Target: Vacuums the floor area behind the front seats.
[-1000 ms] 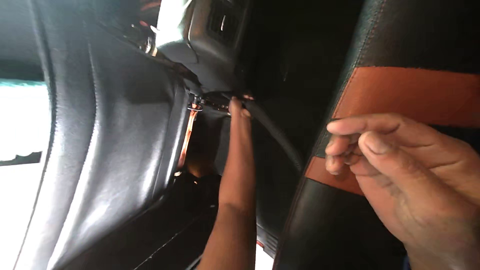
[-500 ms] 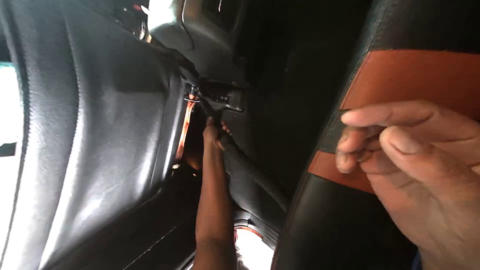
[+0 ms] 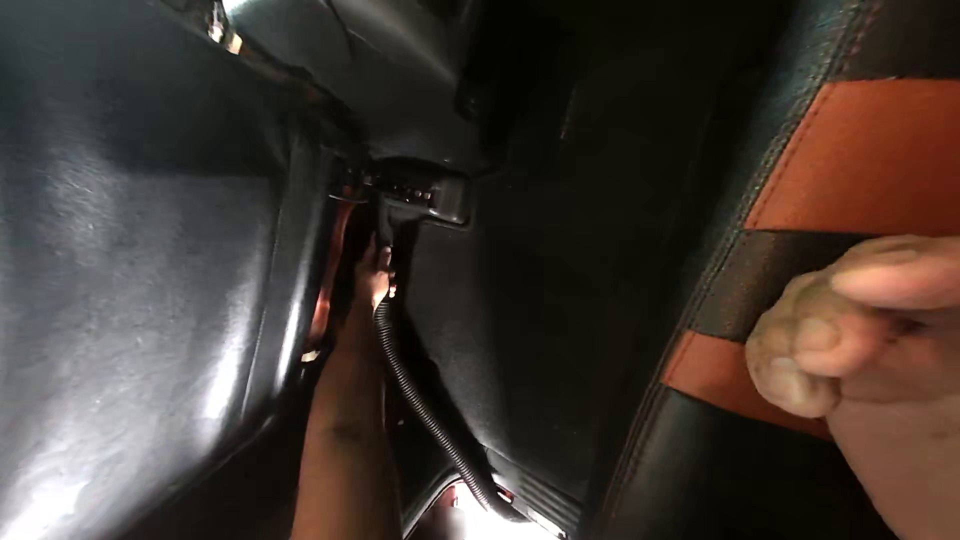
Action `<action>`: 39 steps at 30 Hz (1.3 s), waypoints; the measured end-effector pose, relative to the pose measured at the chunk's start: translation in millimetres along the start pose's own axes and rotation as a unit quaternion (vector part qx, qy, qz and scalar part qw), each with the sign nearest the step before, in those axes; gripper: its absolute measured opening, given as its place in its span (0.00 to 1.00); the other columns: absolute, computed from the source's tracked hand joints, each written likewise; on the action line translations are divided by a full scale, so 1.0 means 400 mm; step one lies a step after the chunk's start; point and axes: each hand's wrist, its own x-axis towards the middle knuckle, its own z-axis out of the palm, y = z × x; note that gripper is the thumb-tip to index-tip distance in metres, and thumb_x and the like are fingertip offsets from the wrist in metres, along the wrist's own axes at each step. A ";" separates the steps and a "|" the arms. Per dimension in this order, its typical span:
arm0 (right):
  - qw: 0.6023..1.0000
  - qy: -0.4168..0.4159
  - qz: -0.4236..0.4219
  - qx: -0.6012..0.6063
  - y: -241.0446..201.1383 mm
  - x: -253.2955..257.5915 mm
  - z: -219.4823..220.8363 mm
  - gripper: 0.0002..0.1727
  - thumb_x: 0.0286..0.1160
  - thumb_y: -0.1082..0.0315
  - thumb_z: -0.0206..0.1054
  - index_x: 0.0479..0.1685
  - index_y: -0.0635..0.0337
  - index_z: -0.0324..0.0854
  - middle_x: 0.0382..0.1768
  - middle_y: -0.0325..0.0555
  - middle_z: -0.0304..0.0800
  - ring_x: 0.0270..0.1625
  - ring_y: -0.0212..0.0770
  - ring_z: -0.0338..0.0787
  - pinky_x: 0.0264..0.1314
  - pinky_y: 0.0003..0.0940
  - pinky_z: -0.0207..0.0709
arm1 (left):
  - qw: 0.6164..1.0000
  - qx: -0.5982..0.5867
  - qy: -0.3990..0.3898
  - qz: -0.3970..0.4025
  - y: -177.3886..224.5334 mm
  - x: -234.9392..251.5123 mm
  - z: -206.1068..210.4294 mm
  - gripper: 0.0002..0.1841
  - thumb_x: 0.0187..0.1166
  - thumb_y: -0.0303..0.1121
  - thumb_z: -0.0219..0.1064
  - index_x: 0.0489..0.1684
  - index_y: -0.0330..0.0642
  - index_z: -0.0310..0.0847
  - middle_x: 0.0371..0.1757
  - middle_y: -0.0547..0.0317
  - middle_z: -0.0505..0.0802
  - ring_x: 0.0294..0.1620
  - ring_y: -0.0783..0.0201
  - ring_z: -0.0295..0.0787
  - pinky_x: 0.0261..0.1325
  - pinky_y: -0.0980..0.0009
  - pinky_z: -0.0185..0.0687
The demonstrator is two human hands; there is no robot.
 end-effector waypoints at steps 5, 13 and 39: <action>0.999 -0.053 -0.004 0.000 -0.001 0.005 -0.023 0.18 0.79 0.64 0.71 0.65 0.59 0.83 0.46 0.40 0.93 0.44 0.35 0.93 0.49 0.26 0.88 | 0.967 -0.106 -0.033 -0.231 0.124 -0.011 -0.065 0.28 0.98 0.39 0.43 0.96 0.50 0.47 0.50 0.36 0.85 0.33 0.51 0.79 0.40 0.56 0.78; 0.998 -0.036 -0.006 0.045 0.002 0.001 -0.024 0.18 0.78 0.66 0.71 0.64 0.61 0.82 0.46 0.43 0.93 0.44 0.39 0.93 0.49 0.30 0.89 | 0.959 -0.254 -0.019 -0.127 -0.312 0.074 0.181 0.31 0.89 0.62 0.53 0.92 0.76 0.54 0.35 0.49 0.89 0.17 0.60 0.81 0.18 0.61 0.83; 0.998 0.002 -0.047 0.050 0.014 -0.004 -0.011 0.19 0.84 0.58 0.67 0.65 0.59 0.83 0.42 0.43 0.92 0.39 0.37 0.91 0.42 0.30 0.88 | 0.944 -0.313 -0.050 -0.095 0.045 -0.209 0.452 0.33 0.93 0.50 0.54 0.97 0.71 0.46 0.36 0.49 0.89 0.15 0.58 0.82 0.17 0.60 0.85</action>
